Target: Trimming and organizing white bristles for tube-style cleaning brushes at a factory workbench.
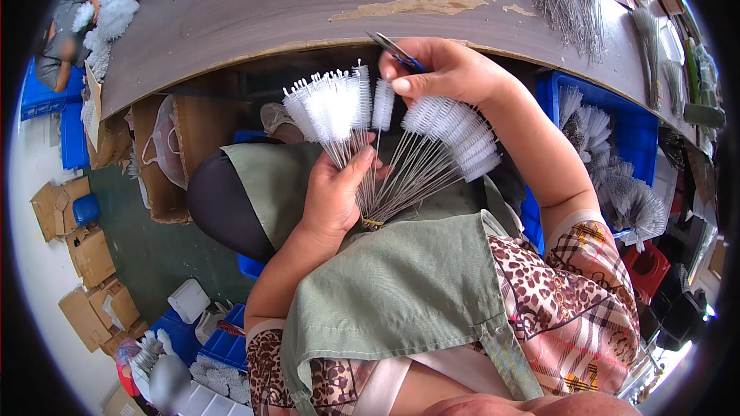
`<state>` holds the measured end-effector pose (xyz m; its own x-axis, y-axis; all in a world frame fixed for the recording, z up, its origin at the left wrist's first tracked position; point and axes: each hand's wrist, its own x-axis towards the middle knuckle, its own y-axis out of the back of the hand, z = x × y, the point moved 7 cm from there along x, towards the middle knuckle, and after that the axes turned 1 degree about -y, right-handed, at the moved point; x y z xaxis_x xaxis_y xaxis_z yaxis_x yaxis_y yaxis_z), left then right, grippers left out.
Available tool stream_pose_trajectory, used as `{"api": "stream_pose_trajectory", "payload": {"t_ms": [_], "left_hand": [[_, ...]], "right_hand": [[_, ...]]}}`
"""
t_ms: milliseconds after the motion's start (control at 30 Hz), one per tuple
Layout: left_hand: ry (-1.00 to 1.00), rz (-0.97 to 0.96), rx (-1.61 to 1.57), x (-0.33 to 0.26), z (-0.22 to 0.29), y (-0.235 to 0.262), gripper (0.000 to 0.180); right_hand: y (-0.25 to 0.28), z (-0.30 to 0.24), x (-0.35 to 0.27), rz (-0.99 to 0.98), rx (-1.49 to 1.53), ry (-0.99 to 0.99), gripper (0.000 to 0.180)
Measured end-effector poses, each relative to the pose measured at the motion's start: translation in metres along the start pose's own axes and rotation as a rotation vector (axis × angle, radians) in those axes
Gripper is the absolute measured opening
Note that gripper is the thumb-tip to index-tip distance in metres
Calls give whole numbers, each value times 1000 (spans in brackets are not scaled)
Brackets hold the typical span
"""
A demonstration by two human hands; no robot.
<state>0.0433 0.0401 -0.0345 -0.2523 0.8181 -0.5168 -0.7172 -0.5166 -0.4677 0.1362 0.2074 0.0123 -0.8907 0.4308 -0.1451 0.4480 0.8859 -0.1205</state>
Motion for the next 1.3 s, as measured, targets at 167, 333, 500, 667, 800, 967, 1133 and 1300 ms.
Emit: {"api": "stream_pose_trajectory", "payload": {"t_ms": [167, 333, 500, 667, 800, 967, 1133, 1300], "left_hand": [[54, 43, 29, -2, 1, 1, 21], [49, 13, 56, -1, 0, -2, 17], [67, 28, 42, -3, 2, -2, 18], [71, 0, 34, -3, 1, -3, 18], [45, -4, 33, -4, 3, -6, 17], [41, 11, 55, -6, 1, -3, 18], [49, -7, 49, -7, 3, -8, 19], [86, -95, 165, -7, -1, -16, 19]], "right_hand": [[-8, -3, -3, -121, 12, 79, 43], [-3, -5, -2, -40, 2, 166, 50], [-8, -12, -4, -43, -11, 82, 35], [-7, 2, -8, -227, 107, 76, 32], [-6, 1, -10, -74, 66, 97, 26], [-2, 0, -11, 48, 2, 72, 28], [2, -9, -14, 15, 23, 205, 16], [16, -37, -2, 229, -453, -6, 33]]}}
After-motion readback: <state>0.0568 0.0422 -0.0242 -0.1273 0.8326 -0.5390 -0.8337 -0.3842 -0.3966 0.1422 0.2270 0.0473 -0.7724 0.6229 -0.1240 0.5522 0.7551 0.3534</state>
